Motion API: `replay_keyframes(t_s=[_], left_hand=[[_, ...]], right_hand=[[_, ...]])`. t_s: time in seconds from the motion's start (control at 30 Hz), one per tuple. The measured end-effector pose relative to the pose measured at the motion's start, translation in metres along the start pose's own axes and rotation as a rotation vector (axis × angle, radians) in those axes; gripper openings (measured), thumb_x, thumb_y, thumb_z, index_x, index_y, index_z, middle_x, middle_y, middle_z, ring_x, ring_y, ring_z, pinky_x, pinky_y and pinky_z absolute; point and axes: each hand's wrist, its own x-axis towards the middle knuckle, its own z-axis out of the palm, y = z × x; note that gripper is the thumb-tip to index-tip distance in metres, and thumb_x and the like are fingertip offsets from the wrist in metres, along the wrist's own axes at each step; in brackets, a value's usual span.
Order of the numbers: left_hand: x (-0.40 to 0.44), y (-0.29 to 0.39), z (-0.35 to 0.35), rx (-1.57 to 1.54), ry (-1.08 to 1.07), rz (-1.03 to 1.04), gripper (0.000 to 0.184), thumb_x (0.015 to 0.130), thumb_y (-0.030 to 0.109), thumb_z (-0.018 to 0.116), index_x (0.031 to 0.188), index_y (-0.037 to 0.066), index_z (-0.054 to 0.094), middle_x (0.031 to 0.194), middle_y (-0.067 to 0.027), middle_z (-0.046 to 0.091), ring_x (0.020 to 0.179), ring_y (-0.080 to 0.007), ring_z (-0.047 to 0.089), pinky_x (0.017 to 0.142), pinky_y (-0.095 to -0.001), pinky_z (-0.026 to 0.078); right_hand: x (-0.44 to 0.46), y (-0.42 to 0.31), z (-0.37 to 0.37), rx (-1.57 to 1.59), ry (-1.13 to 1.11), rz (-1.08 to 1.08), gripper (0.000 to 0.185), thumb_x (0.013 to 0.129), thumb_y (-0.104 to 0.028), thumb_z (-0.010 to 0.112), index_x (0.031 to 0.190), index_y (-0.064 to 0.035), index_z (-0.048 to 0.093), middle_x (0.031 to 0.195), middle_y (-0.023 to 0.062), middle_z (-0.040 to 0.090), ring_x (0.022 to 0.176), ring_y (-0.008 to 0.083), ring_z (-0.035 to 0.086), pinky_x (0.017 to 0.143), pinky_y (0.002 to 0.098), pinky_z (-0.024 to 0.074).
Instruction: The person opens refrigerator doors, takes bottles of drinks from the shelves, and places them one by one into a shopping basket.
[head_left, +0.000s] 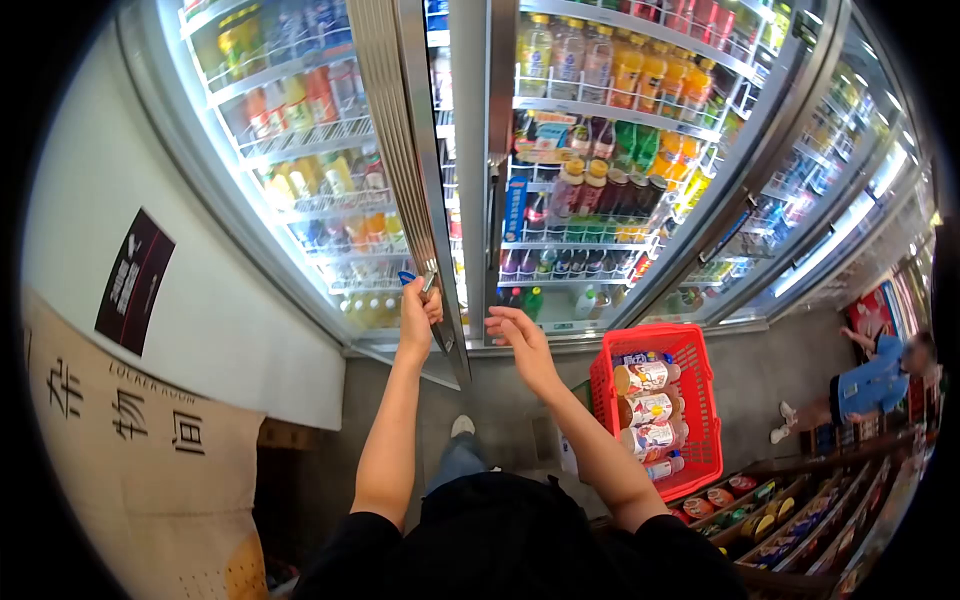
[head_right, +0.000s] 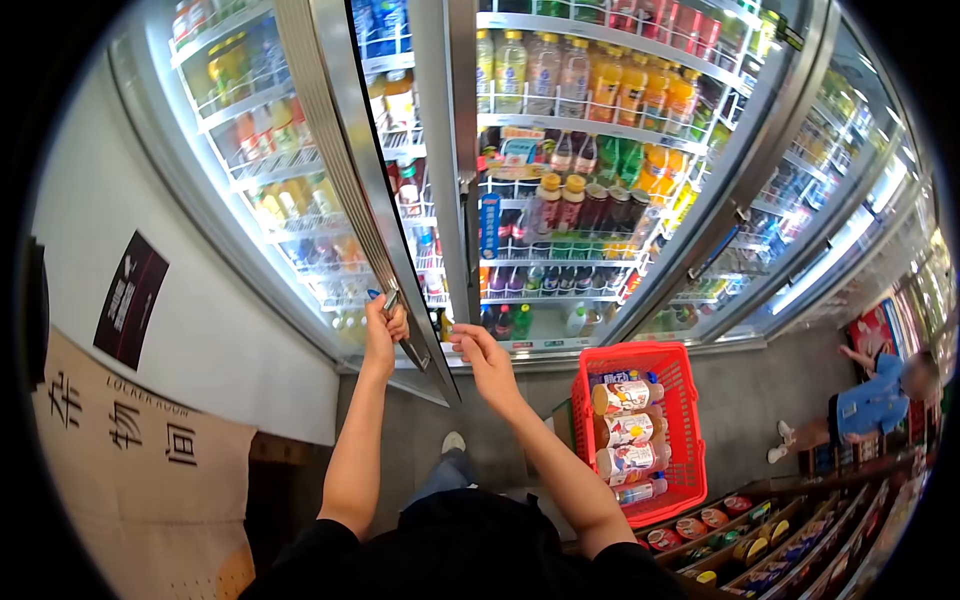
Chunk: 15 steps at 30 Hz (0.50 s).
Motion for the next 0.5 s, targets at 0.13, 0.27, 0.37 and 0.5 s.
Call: replay_keyframes(t_s=[0.13,0.27,0.37,0.5], left_hand=[[-0.077,0.010,-0.025,-0.051,0.148,0.059,0.055,0.097,0.054,0.031,0.056,0.017,0.025,0.049,0.0042,0.026,0.047,-0.0101,0.026,0.053,-0.0270,0.027],[-0.134,0.008,-0.058,-0.064,0.270,0.120,0.056,0.101,0.050,0.037,0.058,0.016,0.029,0.053,0.0047,0.027,0.051,-0.0085,0.027,0.052,-0.0260,0.024],[-0.184,0.009,-0.092,-0.096,0.450,0.163,0.047,0.099,0.040,0.050,0.062,0.016,0.034,0.055,0.0062,0.028,0.052,-0.0069,0.029,0.051,-0.0259,0.024],[-0.246,0.032,-0.135,0.002,0.698,0.101,0.046,0.099,0.047,0.043,0.074,0.008,0.048,0.055,0.0020,0.031,0.052,-0.0135,0.036,0.058,-0.0291,0.035]], right_hand=[[-0.014,0.012,0.022,-0.017,-0.092,-0.028,0.031,0.103,-0.022,0.046,0.126,-0.0042,0.057,0.111,0.0052,0.065,0.101,0.0121,0.060,0.085,0.0265,0.0465],[-0.026,0.014,0.044,-0.010,-0.144,-0.011,0.032,0.103,-0.022,0.046,0.127,-0.0037,0.056,0.111,0.0057,0.065,0.101,0.0132,0.060,0.085,0.0274,0.0474],[-0.035,0.018,0.064,-0.005,-0.227,0.022,0.032,0.103,-0.023,0.046,0.127,-0.0038,0.056,0.113,0.0067,0.066,0.103,0.0137,0.060,0.086,0.0276,0.0475],[-0.033,0.029,0.090,0.014,-0.304,0.040,0.033,0.103,-0.025,0.048,0.128,-0.0059,0.056,0.115,0.0083,0.065,0.108,0.0145,0.060,0.086,0.0273,0.0472]])
